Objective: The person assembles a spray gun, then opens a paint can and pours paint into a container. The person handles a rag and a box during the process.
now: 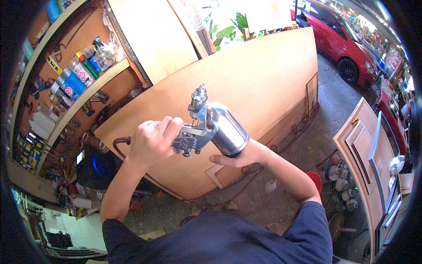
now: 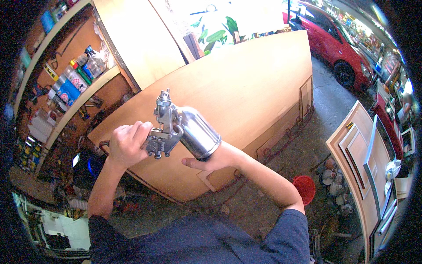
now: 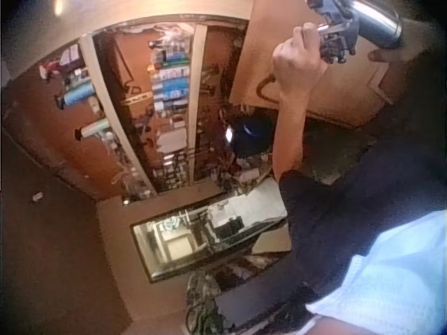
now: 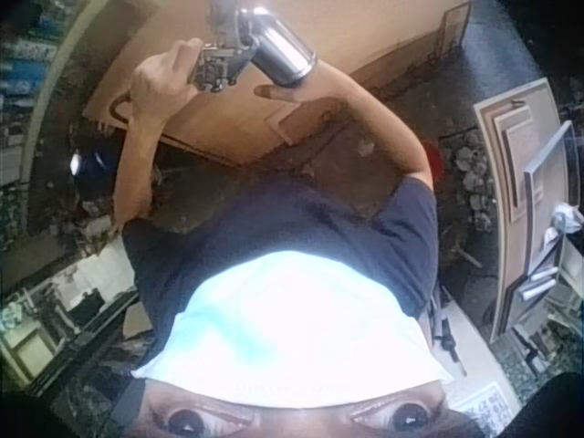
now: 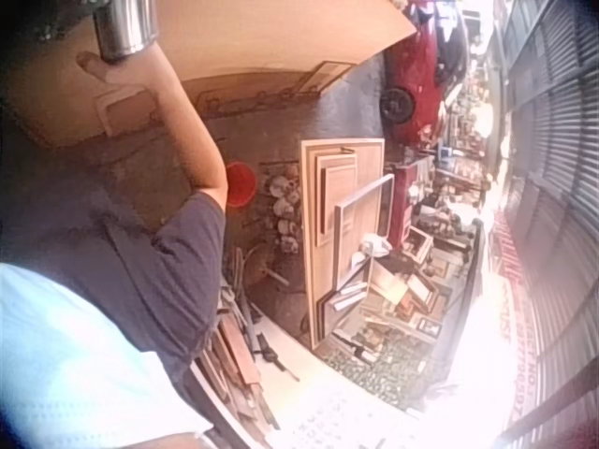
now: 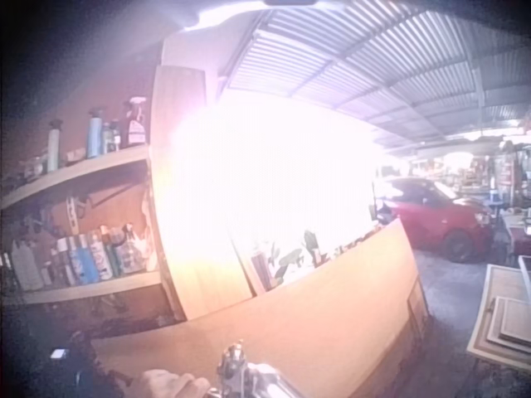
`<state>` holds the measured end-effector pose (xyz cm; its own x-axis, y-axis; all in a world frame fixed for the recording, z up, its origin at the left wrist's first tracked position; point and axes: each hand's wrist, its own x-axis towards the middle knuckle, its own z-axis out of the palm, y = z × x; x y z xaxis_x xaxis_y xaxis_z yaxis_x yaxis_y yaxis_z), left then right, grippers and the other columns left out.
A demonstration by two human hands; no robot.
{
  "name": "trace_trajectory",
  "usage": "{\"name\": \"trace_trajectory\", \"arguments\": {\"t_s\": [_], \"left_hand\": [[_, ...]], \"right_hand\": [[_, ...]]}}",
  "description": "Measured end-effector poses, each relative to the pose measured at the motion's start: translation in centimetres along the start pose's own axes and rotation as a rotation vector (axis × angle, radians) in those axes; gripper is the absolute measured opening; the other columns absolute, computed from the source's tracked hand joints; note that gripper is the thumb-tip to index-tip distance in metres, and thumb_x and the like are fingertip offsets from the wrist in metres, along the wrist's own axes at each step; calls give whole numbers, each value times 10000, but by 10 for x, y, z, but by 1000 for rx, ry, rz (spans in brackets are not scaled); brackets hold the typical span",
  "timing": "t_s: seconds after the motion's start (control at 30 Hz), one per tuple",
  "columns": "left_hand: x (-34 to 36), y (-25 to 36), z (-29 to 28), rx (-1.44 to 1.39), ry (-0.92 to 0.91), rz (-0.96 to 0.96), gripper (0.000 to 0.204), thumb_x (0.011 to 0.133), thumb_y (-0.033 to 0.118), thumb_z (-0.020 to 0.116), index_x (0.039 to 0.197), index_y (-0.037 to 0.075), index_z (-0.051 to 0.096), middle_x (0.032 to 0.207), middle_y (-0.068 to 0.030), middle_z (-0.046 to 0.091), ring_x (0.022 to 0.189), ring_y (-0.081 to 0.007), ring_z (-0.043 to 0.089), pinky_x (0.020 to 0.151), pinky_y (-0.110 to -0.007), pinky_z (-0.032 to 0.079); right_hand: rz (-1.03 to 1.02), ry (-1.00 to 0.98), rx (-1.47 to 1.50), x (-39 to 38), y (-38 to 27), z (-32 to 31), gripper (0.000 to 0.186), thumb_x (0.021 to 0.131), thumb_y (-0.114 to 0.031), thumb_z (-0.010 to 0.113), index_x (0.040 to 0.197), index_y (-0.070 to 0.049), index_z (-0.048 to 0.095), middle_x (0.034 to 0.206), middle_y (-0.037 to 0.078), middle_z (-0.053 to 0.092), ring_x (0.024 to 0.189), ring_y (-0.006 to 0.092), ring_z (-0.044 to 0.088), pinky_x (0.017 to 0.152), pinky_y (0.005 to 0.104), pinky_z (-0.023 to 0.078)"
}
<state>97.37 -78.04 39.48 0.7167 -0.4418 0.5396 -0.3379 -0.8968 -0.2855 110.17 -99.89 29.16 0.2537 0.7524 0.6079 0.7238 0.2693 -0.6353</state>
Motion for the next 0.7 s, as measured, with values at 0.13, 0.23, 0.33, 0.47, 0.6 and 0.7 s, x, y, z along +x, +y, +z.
{"name": "trace_trajectory", "arguments": {"t_s": [0.13, 0.23, 0.33, 0.47, 0.6, 0.7], "left_hand": [[0, -1, -1, 18, -23, 9, 391, 654, 103, 717, 1001, 55, 544, 749, -71, 532, 553, -233, 599, 518, -346, 486], [4, -1, -4, 16, -37, 13, 399, 651, 100, 715, 1008, 55, 542, 752, -72, 531, 560, -237, 600, 523, -351, 488], [4, 1, -5, 13, -47, 0, 401, 652, 98, 713, 1012, 56, 541, 756, -74, 536, 566, -245, 604, 525, -358, 488], [1, 0, -2, -14, -44, -18, 383, 670, 96, 716, 1005, 58, 535, 749, -77, 537, 562, -259, 603, 525, -368, 490], [-2, 0, 0, -44, -49, -37, 366, 684, 96, 720, 993, 62, 527, 742, -80, 540, 562, -267, 607, 527, -374, 492], [-2, 2, -2, -44, -61, -51, 364, 683, 101, 723, 985, 63, 524, 744, -81, 547, 570, -266, 616, 531, -374, 495]], "right_hand": [[34, -21, 46, -1, -2, 1, 650, 827, -228, 779, 1352, 11, 479, 1313, 202, 530, 1229, 320, 488, 1075, 382, 370], [42, 1, 29, -2, 1, 2, 641, 825, -208, 780, 1347, 11, 481, 1296, 197, 540, 1227, 314, 490, 1070, 384, 374], [66, -10, 30, -4, 2, 2, 633, 827, -203, 778, 1345, 12, 483, 1303, 196, 537, 1237, 315, 484, 1074, 383, 371], [21, -3, 24, -1, -2, 0, 633, 828, -215, 780, 1341, 10, 486, 1292, 198, 541, 1224, 320, 490, 1066, 382, 373], [68, -82, 42, -2, -1, -2, 803, 814, -295, 783, 1450, 0, 393, 1466, 243, 418, 1393, 385, 352, 1165, 403, 265], [123, -119, 37, 0, -3, -2, 799, 819, -297, 778, 1449, 5, 391, 1464, 245, 417, 1394, 384, 349, 1165, 400, 262]]}}
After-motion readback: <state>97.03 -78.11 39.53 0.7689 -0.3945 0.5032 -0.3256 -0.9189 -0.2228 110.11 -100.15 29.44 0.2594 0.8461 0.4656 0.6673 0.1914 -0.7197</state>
